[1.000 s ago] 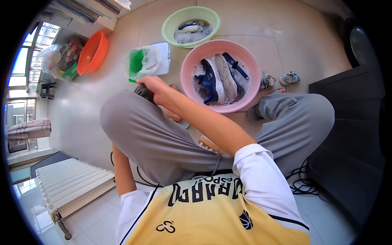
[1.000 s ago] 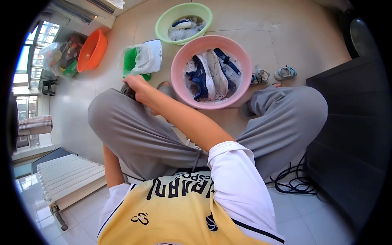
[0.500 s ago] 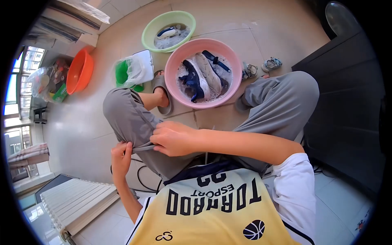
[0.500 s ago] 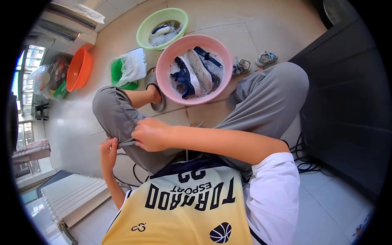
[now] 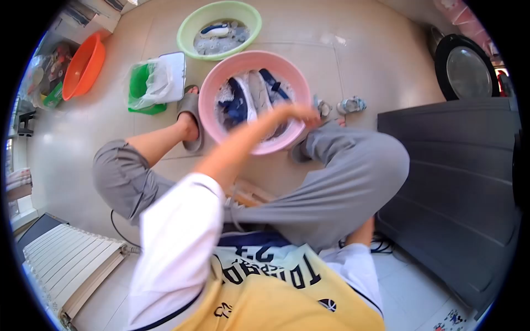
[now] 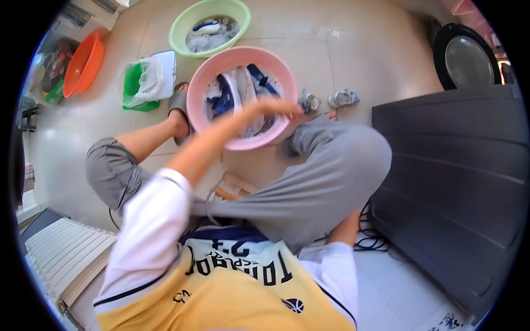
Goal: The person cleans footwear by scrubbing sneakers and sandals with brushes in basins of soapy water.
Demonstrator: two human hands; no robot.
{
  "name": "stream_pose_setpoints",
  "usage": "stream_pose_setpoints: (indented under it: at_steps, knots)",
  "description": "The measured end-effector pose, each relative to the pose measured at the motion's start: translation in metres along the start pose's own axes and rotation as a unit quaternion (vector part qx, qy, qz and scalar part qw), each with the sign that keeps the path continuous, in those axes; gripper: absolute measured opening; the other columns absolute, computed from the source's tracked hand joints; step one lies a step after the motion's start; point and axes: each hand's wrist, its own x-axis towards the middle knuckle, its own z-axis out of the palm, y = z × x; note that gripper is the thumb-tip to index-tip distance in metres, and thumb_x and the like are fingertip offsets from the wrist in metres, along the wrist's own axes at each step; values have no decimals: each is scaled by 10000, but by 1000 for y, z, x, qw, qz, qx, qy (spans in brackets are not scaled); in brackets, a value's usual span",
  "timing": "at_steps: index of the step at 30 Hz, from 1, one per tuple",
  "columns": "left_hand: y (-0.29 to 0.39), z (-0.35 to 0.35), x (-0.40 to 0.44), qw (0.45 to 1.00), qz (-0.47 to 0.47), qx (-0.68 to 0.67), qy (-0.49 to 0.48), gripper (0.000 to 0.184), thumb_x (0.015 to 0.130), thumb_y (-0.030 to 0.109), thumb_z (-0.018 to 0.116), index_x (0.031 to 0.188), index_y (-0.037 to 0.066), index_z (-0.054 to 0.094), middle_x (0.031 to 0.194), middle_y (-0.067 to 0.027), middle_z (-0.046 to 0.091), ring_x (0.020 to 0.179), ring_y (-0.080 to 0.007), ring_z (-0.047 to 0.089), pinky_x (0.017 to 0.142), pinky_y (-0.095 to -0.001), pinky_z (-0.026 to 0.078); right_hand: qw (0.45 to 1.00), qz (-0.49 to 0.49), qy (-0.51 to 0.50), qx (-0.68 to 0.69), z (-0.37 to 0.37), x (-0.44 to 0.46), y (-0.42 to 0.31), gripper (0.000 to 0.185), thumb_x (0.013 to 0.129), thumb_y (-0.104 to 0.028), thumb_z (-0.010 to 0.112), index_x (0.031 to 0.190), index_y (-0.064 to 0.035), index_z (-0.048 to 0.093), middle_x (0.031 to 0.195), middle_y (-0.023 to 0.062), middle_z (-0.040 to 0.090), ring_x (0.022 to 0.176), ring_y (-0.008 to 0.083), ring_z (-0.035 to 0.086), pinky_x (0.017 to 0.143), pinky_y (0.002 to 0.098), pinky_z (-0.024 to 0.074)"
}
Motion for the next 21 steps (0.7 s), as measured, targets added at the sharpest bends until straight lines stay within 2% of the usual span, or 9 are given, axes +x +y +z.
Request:
stream_pose_setpoints:
  at_steps: [1, 3, 4, 6, 9, 13, 15, 19, 21]
  knots:
    - [-47, 36, 38, 995, -9, -94, 14, 409, 823, 368, 500, 1125, 96, 540, 997, -116, 623, 853, -249, 612, 789, -394, 456, 999, 35, 22, -13, -15, 6, 35, 330, 910, -289, 390, 1037, -22, 535, 963, 101, 594, 898, 241, 570, 796, 367, 470]
    - [-98, 121, 88, 955, -34, -1, 293, 460, 782, 352, 575, 1068, -7, 538, 916, -197, 603, 924, -332, 564, 801, -413, 445, 996, 79, 49, -16, -35, 0, 81, 325, 905, -285, 392, 1032, -23, 537, 959, 98, 594, 894, 238, 571, 792, 364, 469]
    - [-98, 143, 94, 955, -39, -7, 293, 460, 782, 352, 575, 1068, -7, 538, 916, -197, 603, 924, -332, 564, 801, -413, 445, 994, 87, 58, -12, -42, -5, 93, 323, 903, -283, 394, 1029, -23, 537, 957, 97, 594, 892, 236, 572, 791, 362, 469]
    - [-96, 166, 97, 804, -137, -37, 578, 392, 767, 330, 599, 991, 11, 566, 928, -212, 599, 909, -337, 567, 797, -395, 446, 994, 93, 64, -7, -46, -11, 103, 318, 899, -279, 396, 1024, -24, 539, 954, 94, 595, 888, 232, 572, 788, 359, 469]
    - [-95, 145, 76, 878, 8, -12, 478, 295, 794, 290, 590, 908, 19, 575, 960, -197, 589, 937, -326, 554, 818, -377, 427, 993, 95, 69, -3, -46, -19, 104, 312, 893, -273, 400, 1017, -25, 542, 948, 90, 595, 882, 227, 574, 783, 355, 469]
    - [-71, 133, 68, 898, -42, -127, 418, 188, 804, 201, 568, 886, 32, 567, 918, -197, 587, 883, -324, 559, 765, -379, 424, 994, 92, 66, -2, -49, -28, 100, 303, 885, -265, 405, 1007, -27, 546, 941, 85, 595, 874, 220, 575, 777, 349, 469]
    - [-70, 139, 73, 838, -62, -100, 533, 132, 811, 133, 531, 862, 12, 538, 827, -221, 572, 813, -363, 558, 719, -400, 424, 994, 90, 63, -1, -50, -33, 98, 298, 881, -261, 407, 1002, -28, 548, 937, 83, 596, 870, 216, 576, 774, 346, 469]
    - [-69, 153, 69, 795, -20, -169, 583, 108, 811, 100, 497, 838, -3, 519, 851, -198, 575, 831, -326, 563, 723, -384, 425, 995, 86, 53, 6, -52, -43, 91, 290, 872, -253, 412, 992, -30, 552, 930, 77, 596, 863, 209, 578, 767, 340, 469]
    - [-61, 156, 57, 736, -102, -415, 525, 100, 809, 70, 447, 835, -6, 506, 891, -151, 573, 855, -245, 547, 725, -352, 418, 996, 80, 46, 17, -51, -49, 86, 285, 868, -249, 414, 987, -31, 554, 927, 75, 597, 859, 206, 579, 764, 337, 469]
